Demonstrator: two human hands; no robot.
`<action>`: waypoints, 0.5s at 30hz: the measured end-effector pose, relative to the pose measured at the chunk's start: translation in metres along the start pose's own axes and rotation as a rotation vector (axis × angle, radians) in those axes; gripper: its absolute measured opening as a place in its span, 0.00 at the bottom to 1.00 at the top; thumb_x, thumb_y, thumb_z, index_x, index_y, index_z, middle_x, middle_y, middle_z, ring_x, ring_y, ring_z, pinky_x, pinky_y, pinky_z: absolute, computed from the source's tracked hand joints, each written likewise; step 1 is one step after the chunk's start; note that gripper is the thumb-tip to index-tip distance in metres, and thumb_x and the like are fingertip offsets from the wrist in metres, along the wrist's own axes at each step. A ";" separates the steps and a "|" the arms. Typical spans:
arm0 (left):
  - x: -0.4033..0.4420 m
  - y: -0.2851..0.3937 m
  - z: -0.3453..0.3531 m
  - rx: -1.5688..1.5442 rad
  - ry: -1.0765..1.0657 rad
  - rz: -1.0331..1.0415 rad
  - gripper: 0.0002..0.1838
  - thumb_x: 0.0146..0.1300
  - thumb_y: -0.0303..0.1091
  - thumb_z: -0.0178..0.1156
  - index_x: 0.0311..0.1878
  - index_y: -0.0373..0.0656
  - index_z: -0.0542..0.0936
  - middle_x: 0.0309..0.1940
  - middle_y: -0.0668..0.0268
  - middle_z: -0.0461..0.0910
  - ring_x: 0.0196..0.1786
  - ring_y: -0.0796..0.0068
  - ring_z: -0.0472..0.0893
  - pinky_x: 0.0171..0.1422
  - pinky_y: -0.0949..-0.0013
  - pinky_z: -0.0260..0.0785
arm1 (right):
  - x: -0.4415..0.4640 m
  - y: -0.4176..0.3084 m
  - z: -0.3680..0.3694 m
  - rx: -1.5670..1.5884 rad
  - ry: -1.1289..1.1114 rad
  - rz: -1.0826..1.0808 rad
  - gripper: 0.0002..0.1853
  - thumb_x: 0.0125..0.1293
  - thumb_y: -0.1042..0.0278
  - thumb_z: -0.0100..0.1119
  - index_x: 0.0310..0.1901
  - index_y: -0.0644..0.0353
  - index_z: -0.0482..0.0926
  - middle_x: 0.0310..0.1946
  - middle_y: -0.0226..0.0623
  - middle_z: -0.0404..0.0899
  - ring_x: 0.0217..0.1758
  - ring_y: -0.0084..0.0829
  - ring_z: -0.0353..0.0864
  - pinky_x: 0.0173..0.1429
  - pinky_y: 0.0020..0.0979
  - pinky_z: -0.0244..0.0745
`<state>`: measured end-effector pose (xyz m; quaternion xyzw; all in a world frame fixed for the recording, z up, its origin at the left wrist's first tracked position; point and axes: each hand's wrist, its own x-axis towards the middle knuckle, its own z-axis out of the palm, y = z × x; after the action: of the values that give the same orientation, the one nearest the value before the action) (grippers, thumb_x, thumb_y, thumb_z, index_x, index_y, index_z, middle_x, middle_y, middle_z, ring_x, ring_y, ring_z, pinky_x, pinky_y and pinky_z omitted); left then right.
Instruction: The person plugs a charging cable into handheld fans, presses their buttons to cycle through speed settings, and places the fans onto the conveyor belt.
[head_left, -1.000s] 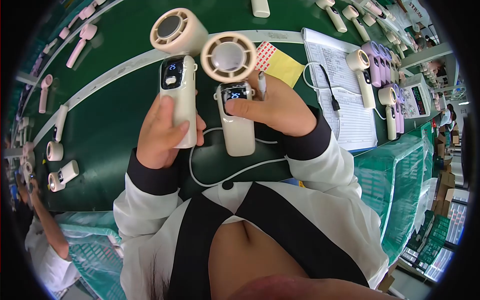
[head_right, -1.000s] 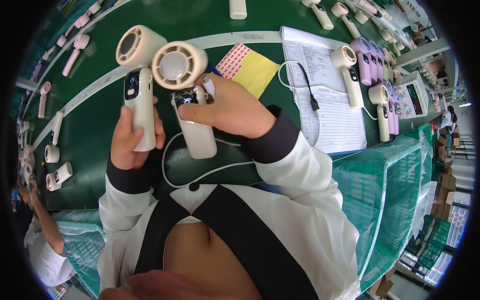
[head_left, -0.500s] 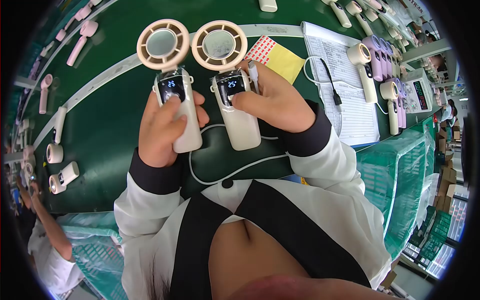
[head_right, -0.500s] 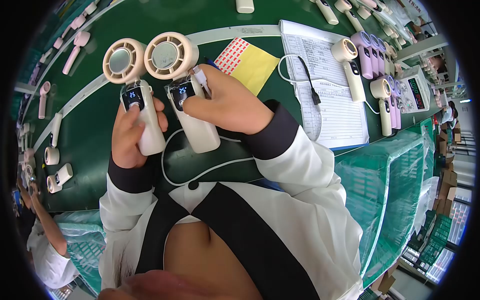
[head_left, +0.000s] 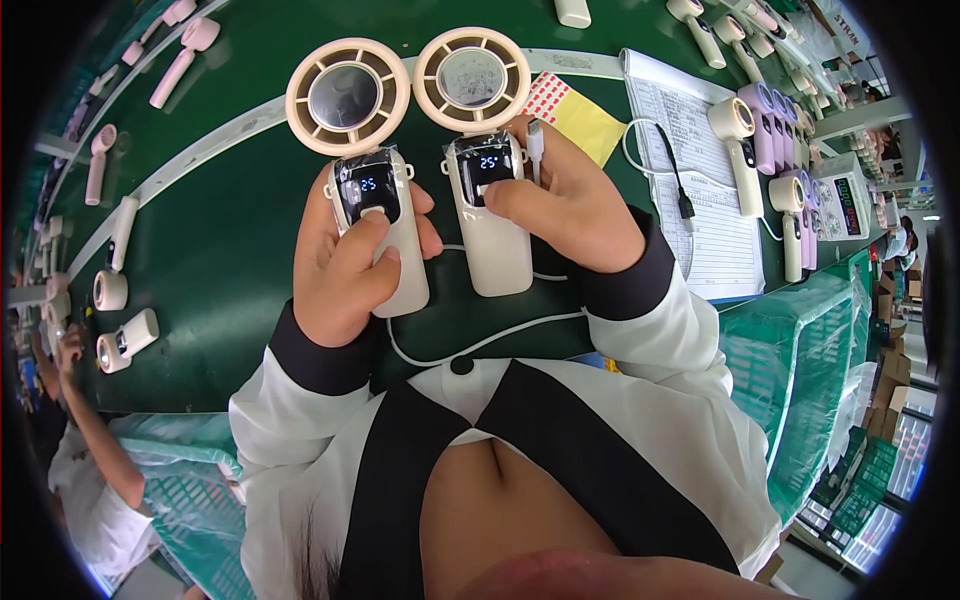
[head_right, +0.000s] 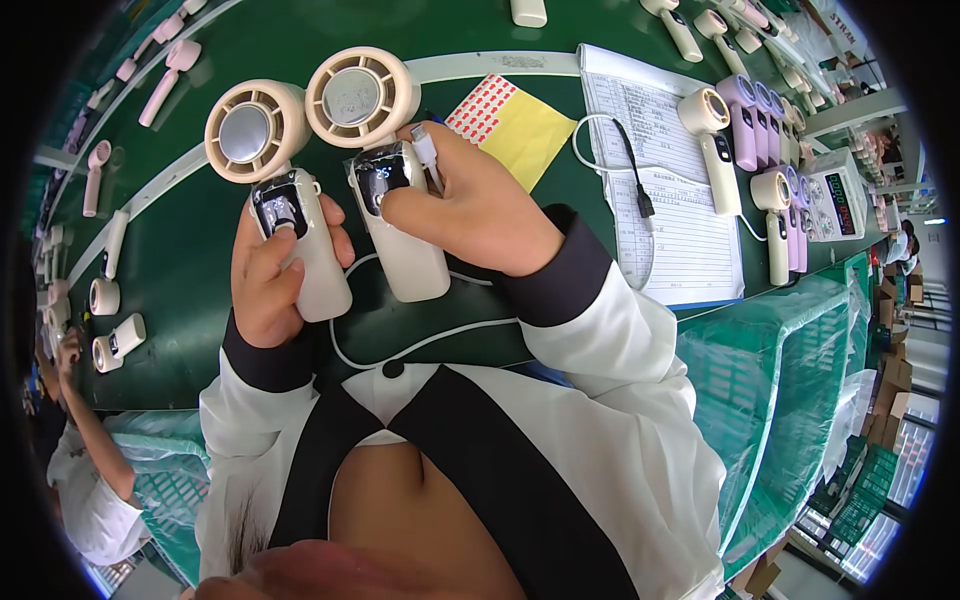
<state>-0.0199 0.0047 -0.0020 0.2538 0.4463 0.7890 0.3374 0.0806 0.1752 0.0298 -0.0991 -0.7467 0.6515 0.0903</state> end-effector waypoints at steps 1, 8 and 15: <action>0.000 0.000 0.000 -0.001 0.007 -0.004 0.32 0.45 0.18 0.38 0.60 0.36 0.58 0.41 0.50 0.74 0.33 0.62 0.75 0.40 0.67 0.69 | 0.000 -0.001 0.000 -0.008 -0.001 0.005 0.22 0.54 0.78 0.50 0.53 0.65 0.67 0.38 0.36 0.75 0.38 0.23 0.70 0.44 0.20 0.65; -0.001 0.004 -0.003 -0.141 -0.055 -0.042 0.33 0.43 0.18 0.37 0.60 0.36 0.58 0.41 0.49 0.74 0.32 0.61 0.75 0.39 0.67 0.69 | 0.001 0.005 0.000 0.018 -0.002 0.014 0.20 0.55 0.78 0.50 0.52 0.65 0.68 0.38 0.36 0.75 0.38 0.23 0.70 0.45 0.20 0.66; 0.000 0.004 -0.003 -0.038 -0.002 -0.008 0.33 0.42 0.18 0.36 0.59 0.37 0.58 0.40 0.48 0.73 0.31 0.61 0.75 0.38 0.68 0.69 | 0.002 0.003 0.001 0.005 0.005 -0.026 0.20 0.55 0.78 0.50 0.52 0.65 0.68 0.38 0.36 0.75 0.38 0.24 0.70 0.45 0.21 0.66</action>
<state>-0.0235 0.0019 0.0005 0.2464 0.4321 0.7956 0.3458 0.0789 0.1748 0.0268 -0.0909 -0.7461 0.6519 0.1007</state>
